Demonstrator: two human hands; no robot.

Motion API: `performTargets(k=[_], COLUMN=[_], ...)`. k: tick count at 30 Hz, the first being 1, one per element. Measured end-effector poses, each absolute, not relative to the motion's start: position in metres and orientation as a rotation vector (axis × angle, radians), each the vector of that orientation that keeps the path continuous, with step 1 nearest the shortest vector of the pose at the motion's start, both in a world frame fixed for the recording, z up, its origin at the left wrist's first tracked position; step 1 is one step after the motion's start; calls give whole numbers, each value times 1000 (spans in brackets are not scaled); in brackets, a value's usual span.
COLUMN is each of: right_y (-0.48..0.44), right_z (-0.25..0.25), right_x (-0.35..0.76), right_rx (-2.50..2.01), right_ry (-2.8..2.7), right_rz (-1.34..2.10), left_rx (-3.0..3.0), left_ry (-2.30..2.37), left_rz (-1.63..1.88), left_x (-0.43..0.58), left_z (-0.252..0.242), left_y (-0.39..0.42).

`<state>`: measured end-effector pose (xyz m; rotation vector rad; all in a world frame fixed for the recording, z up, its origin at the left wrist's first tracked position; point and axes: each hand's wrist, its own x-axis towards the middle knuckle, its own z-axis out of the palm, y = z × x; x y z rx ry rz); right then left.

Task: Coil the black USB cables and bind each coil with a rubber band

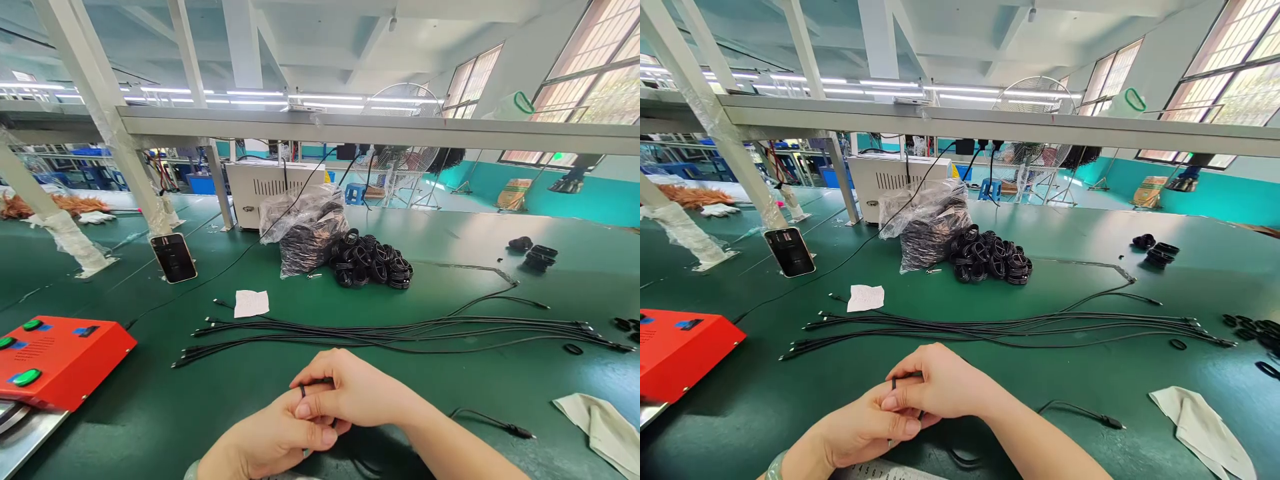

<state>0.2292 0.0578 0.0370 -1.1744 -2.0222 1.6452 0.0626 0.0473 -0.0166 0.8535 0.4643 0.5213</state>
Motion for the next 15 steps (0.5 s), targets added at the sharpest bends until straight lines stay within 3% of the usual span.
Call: performTargets(k=[5, 15], right_y=[62, 61], right_z=[39, 61], right_x=[233, 259], right_rx=[-1242, -1382], right_ry=[-2035, -2234], right_rz=[1675, 963], left_rx=[865, 791], left_ry=[488, 437], left_rz=[523, 597], left_x=[66, 48], left_z=[-18, 5], left_y=[47, 64])
